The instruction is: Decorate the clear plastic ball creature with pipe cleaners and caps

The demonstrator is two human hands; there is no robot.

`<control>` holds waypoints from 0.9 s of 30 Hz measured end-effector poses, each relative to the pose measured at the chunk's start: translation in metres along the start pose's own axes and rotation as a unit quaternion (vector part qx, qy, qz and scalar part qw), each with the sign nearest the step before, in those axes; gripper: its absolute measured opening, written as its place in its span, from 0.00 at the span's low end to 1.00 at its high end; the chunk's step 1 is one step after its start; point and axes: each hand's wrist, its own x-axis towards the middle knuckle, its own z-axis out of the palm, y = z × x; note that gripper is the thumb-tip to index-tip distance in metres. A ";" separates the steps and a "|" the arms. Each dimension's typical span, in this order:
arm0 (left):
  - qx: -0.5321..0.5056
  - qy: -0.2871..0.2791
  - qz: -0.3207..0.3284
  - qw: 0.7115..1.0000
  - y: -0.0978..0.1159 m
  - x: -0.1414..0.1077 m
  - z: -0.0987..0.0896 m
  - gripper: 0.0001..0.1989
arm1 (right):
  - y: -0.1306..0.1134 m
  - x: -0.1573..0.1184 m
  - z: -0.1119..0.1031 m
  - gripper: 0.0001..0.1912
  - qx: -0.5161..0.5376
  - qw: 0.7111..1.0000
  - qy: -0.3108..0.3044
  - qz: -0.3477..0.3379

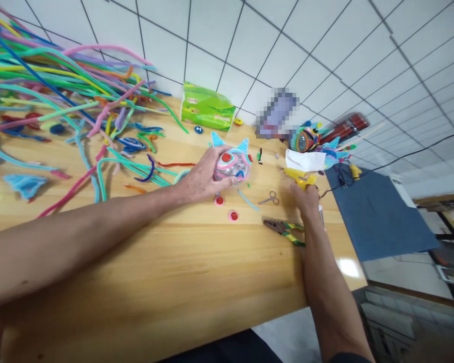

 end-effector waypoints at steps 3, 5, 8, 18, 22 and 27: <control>0.003 0.003 0.008 1.000 -0.003 0.000 0.001 0.37 | 0.005 -0.003 -0.005 0.19 0.002 1.000 -0.021 0.009; 0.002 0.006 0.008 1.000 -0.005 0.000 0.001 0.38 | 0.006 -0.011 -0.019 0.24 -0.008 1.000 0.011 -0.011; 0.001 0.002 0.008 1.000 -0.007 0.000 0.001 0.38 | 0.000 -0.032 -0.039 0.25 -0.060 0.979 0.088 -0.174; -0.008 0.005 0.009 1.000 -0.007 0.000 0.001 0.38 | -0.022 -0.049 -0.002 0.10 -0.220 0.863 -0.192 -0.412; -0.004 0.003 0.005 1.000 -0.007 -0.001 0.001 0.38 | -0.026 -0.049 -0.005 0.08 -0.187 0.897 -0.197 -0.349; -0.005 -0.004 -0.003 1.000 -0.005 0.000 0.000 0.38 | -0.053 -0.059 -0.016 0.07 -0.063 0.949 -0.211 -0.225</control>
